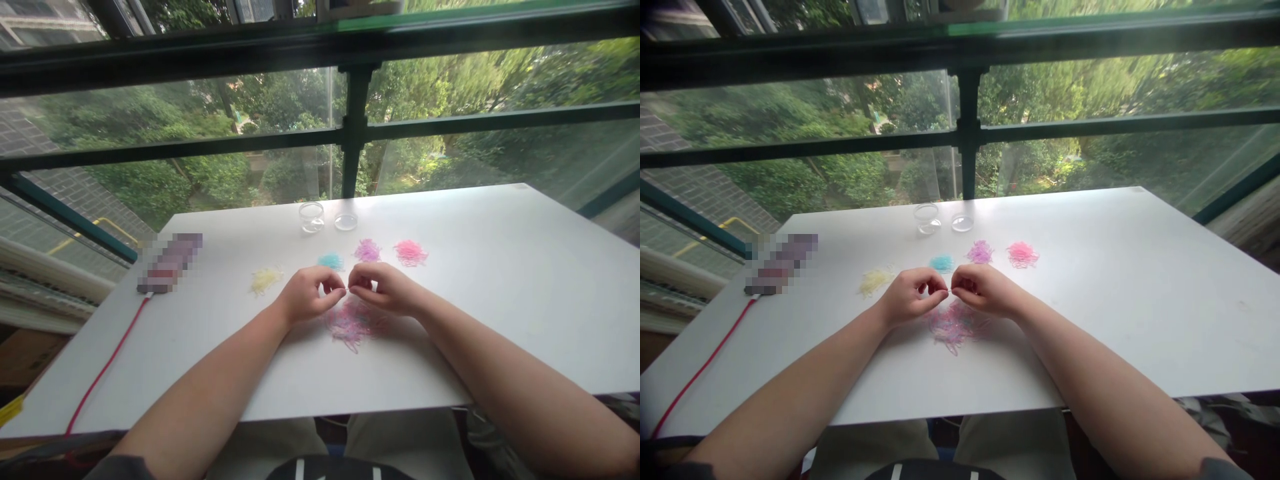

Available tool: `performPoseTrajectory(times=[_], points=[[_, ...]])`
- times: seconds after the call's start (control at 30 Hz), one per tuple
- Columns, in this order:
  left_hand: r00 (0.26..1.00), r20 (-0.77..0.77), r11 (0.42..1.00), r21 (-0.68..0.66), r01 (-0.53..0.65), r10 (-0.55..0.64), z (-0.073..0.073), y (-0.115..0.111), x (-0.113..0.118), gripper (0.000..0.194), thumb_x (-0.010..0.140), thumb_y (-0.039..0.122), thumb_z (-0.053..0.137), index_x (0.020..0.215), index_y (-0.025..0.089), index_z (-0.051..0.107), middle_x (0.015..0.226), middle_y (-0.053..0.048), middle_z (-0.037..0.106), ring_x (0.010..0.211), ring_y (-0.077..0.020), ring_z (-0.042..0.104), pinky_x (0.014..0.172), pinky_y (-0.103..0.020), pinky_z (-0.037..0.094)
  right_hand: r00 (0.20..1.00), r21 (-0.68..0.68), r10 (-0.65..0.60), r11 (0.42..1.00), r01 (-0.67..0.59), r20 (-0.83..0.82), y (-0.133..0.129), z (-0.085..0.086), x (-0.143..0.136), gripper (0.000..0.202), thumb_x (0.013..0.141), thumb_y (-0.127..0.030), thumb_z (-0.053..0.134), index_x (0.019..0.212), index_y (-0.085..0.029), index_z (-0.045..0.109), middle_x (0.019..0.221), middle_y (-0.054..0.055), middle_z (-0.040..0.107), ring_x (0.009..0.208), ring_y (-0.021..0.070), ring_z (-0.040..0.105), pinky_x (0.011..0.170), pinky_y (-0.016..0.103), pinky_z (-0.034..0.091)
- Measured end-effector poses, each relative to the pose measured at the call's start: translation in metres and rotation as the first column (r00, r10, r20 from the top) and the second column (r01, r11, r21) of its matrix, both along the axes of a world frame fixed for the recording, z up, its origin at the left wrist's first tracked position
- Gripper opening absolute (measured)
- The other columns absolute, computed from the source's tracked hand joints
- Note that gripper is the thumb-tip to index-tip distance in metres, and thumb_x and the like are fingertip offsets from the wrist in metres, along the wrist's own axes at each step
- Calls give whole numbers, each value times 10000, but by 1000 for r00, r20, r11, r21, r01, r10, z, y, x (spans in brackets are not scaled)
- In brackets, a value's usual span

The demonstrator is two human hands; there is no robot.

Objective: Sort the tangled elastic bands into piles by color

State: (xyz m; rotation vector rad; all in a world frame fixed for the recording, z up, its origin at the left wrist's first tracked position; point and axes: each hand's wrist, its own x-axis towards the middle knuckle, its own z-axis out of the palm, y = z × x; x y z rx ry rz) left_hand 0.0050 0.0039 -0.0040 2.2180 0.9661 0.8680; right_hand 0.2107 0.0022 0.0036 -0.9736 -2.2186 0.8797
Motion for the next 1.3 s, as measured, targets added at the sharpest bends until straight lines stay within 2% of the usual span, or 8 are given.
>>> performPoseTrajectory(times=[0.6, 0.67, 0.77, 0.87, 0.93, 1.07, 1.3], points=[[999, -15, 999, -23, -31, 31, 1, -1, -2, 66, 759, 170, 575, 731, 150, 632, 676, 3, 624, 607, -80, 528, 602, -206, 413, 1000, 4, -30, 1000, 30, 4, 4, 4, 7, 74, 801, -172, 519, 728, -168, 530, 648, -1, 535, 586, 106, 468, 559, 225, 395], [999, -6, 999, -33, -33, 33, 1, -1, -3, 68, 758, 161, 568, 721, 150, 624, 682, -1, 628, 611, -83, 532, 596, -207, 415, 996, 29, -85, 996, 84, 36, 8, 2, 12, 76, 799, -182, 520, 727, -172, 539, 641, -4, 534, 585, 109, 472, 556, 225, 393], [999, -3, 998, -44, -37, 37, 1, 0, -3, 68, 755, 158, 566, 716, 151, 621, 687, -6, 633, 617, -88, 539, 597, -211, 421, 960, 118, -241, 967, 225, 146, 18, 0, 22, 66, 772, -186, 543, 721, -173, 584, 646, -2, 549, 585, 116, 481, 546, 229, 376], [999, -2, 998, -48, -36, 36, 1, -1, -3, 64, 753, 160, 571, 714, 151, 621, 686, -7, 636, 614, -90, 541, 600, -213, 425, 882, 223, -424, 898, 380, 206, 28, -1, 32, 99, 759, -204, 558, 723, -178, 647, 680, 10, 584, 596, 123, 495, 572, 242, 379], [1000, -1, 998, -49, -31, 31, 1, -1, -2, 62, 751, 161, 573, 715, 152, 623, 685, -7, 638, 612, -88, 541, 596, -211, 425, 836, 258, -503, 856, 447, 219, 32, -1, 36, 119, 754, -212, 560, 727, -183, 672, 680, 11, 598, 603, 127, 503, 592, 247, 383], [1000, -10, 998, -52, -30, 29, 1, -1, -2, 66, 752, 165, 571, 719, 154, 627, 691, -7, 640, 618, -88, 543, 594, -208, 424, 797, 259, -546, 834, 487, 259, 35, -4, 36, 128, 735, -212, 563, 726, -183, 687, 684, 11, 628, 628, 134, 527, 610, 245, 388], [999, -26, 998, -52, -23, 22, 3, -1, -2, 81, 756, 182, 563, 719, 151, 628, 698, -17, 647, 626, -98, 551, 606, -221, 433, 784, 273, -557, 827, 492, 274, 33, -6, 32, 121, 711, -211, 560, 704, -180, 676, 682, 8, 644, 610, 123, 520, 574, 229, 368]])
